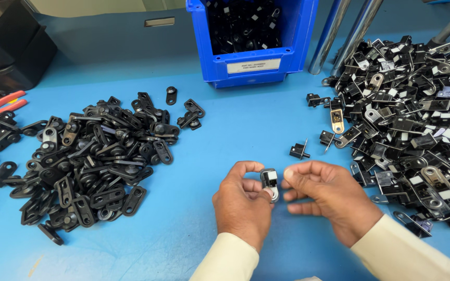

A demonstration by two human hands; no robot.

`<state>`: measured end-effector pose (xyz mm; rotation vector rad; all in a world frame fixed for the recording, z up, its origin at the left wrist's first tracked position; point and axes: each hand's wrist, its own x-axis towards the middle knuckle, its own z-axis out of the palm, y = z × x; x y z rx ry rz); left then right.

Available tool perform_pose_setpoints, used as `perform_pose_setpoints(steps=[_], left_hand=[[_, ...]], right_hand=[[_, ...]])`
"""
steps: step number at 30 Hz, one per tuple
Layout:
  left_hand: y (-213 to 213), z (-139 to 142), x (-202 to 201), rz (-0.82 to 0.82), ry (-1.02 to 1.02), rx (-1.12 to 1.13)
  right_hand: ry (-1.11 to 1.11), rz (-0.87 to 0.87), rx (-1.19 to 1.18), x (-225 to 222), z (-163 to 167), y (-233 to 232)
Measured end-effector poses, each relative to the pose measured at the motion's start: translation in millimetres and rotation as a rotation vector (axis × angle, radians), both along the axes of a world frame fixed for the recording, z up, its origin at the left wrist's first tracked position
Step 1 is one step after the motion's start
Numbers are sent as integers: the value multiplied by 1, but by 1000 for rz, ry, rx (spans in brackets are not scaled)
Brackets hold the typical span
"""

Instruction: The person picks black plastic hinge brackets and small metal components from piles on a blue workbench, presses each metal piece into a bracket by hand, and places the assembled parts into a pile and a blue bin, repeating the assembly cycle.

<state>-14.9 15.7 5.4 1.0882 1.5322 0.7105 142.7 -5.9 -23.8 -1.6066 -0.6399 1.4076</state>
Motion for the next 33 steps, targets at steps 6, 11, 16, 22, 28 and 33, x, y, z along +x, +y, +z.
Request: perform_pose_setpoints(steps=[6, 11, 16, 22, 28, 33], left_hand=[[1, 3, -2, -11, -287, -123], [2, 3, -7, -66, -412, -215], [2, -1, -8, -98, -425, -175], [2, -1, -7, -134, -353, -136], [4, 4, -8, -37, -408, -207], [0, 6, -5, -2, -264, -84]], right_hand=[[123, 254, -100, 20, -2, 9], [212, 312, -226, 24, 2, 15], [112, 290, -325, 26, 1, 19], [142, 263, -242, 30, -20, 19], [301, 188, -114, 29, -24, 11], [33, 60, 1, 1, -5, 0]])
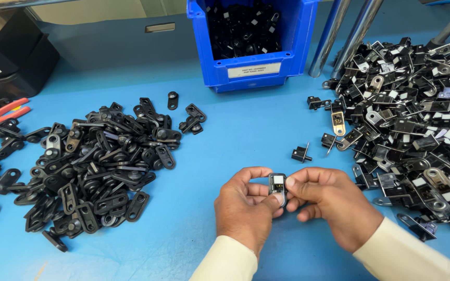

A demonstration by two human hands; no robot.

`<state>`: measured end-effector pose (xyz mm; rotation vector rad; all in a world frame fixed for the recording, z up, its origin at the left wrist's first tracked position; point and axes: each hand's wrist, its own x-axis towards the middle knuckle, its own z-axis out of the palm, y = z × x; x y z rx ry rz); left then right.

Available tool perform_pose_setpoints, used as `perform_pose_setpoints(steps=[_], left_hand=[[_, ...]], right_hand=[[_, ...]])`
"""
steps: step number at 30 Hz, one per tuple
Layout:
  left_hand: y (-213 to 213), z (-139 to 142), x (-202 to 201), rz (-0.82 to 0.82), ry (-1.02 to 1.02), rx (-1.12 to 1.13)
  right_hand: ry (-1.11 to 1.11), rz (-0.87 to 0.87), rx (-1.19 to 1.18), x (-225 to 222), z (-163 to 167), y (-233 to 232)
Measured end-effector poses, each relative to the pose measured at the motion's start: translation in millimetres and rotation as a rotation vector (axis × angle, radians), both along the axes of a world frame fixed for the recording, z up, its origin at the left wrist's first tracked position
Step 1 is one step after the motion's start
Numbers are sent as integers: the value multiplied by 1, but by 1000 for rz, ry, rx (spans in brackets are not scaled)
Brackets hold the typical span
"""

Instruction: The person picks black plastic hinge brackets and small metal components from piles on a blue workbench, presses each metal piece into a bracket by hand, and places the assembled parts into a pile and a blue bin, repeating the assembly cycle.

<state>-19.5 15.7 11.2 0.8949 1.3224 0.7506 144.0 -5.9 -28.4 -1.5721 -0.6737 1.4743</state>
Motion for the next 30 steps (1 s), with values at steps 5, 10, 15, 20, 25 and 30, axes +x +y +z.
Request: perform_pose_setpoints(steps=[5, 10, 15, 20, 25, 30], left_hand=[[1, 4, 4, 18, 45, 33], [4, 6, 0, 142, -46, -74], [5, 6, -3, 104, -134, -112], [7, 8, -3, 20, -50, -92], [-1, 9, 8, 64, 187, 6], [0, 11, 11, 176, 114, -45]], right_hand=[[-763, -27, 296, -32, 14, -20], [-951, 220, 539, -22, 16, -24], [-47, 29, 19, -12, 3, -13], [224, 35, -63, -1, -8, -6], [245, -210, -49, -21, -11, -10], [-516, -81, 316, -41, -1, -23]])
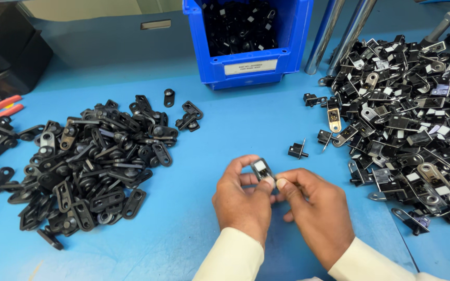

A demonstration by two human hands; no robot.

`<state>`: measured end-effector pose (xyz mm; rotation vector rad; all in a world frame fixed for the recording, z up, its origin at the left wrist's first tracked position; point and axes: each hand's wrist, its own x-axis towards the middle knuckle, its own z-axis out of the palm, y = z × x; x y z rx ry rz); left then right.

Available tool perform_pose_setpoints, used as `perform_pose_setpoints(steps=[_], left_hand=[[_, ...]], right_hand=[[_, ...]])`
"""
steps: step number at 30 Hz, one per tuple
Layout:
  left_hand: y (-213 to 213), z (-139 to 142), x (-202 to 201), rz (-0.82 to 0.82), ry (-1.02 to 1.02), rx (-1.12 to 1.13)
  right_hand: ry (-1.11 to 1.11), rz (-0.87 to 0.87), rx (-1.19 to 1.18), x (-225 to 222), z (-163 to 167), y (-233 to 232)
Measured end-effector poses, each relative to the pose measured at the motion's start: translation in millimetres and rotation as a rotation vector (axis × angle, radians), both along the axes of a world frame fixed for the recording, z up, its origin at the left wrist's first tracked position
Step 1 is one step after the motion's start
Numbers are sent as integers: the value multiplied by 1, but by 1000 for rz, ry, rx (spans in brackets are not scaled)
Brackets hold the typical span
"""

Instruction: The person picks black plastic hinge brackets and small metal components from piles on a blue workbench, presses each metal piece into a bracket by hand, and places the assembled parts into a pile and a blue bin, repeating the assembly cycle.

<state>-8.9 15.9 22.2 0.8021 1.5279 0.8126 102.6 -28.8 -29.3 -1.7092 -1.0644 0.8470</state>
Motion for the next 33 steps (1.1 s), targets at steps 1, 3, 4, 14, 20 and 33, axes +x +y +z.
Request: perform_pose_setpoints(steps=[1, 3, 4, 14, 20, 33], left_hand=[[1, 1, 0, 26, -39, -7], [2, 2, 1, 46, -40, 5], [1, 2, 1, 62, -40, 7], [-2, 5, 4, 136, -194, -118], [2, 0, -5, -45, -232, -63], [2, -3, -15, -26, -392, -212]], right_hand=[[-227, 51, 95, 0, 3, -3], [-265, 83, 117, 2, 5, -3], [-77, 78, 36, 3, 5, -2], [521, -78, -192, 13, 0, 12], [399, -52, -277, 24, 11, 20], [661, -14, -327, 37, -2, 16]])
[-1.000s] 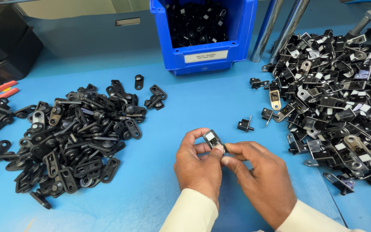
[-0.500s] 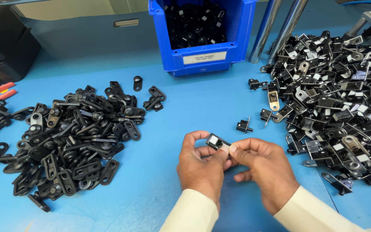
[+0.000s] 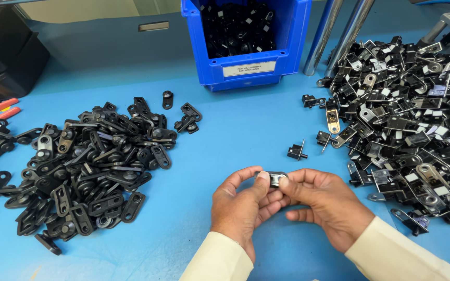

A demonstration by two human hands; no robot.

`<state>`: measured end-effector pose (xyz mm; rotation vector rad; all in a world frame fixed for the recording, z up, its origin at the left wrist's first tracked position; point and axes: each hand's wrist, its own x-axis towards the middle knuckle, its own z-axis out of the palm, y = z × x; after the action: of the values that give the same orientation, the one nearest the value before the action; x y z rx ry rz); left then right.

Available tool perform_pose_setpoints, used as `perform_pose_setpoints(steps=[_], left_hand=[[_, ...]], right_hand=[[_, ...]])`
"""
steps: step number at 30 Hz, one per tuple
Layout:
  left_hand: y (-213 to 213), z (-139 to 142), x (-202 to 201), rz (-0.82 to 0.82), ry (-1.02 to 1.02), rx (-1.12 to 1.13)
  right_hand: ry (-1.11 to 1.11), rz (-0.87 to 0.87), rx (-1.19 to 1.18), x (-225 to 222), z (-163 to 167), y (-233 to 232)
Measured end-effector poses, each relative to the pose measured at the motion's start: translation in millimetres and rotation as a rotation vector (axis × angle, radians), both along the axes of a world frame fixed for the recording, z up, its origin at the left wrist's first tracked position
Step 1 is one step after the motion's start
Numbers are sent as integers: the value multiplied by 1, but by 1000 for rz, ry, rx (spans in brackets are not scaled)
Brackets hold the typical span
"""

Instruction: The person picks black plastic hinge brackets and small metal components from piles on a blue workbench, presses each metal piece into a bracket by hand, and places the assembled parts into a pile and a blue bin, repeating the assembly cycle.

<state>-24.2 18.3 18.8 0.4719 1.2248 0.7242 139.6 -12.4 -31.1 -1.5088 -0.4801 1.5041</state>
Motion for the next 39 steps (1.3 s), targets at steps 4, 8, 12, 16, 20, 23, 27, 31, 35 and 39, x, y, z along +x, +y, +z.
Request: perform_pose_setpoints(steps=[4, 8, 12, 16, 20, 23, 27, 31, 35, 39], left_hand=[[-6, -1, 10, 99, 36, 75], [-8, -2, 15, 195, 110, 69], [-5, -4, 9, 175, 44, 43], [-7, -6, 8, 147, -16, -51], [-10, -9, 12, 140, -39, -52], [-11, -10, 18, 191, -9, 40], [-9, -7, 20, 210, 66, 100], [-6, -3, 17, 194, 9, 44], [-6, -3, 16, 180, -59, -60], [-10, -10, 18, 150, -82, -82]], right_hand=[[-90, -102, 77, -9, -5, 6], [-119, -255, 56, -27, 2, 4], [-104, -254, 13, -34, 17, -2], [-63, -187, -30, -30, 19, -4], [-56, -149, -31, -22, 12, 1], [-36, -209, 60, -30, 9, 3], [-87, -257, -55, -41, 18, -2], [-87, -229, -68, -40, 29, -8], [-6, -177, -65, -27, 22, -6], [-5, -172, 3, -17, 8, 1]])
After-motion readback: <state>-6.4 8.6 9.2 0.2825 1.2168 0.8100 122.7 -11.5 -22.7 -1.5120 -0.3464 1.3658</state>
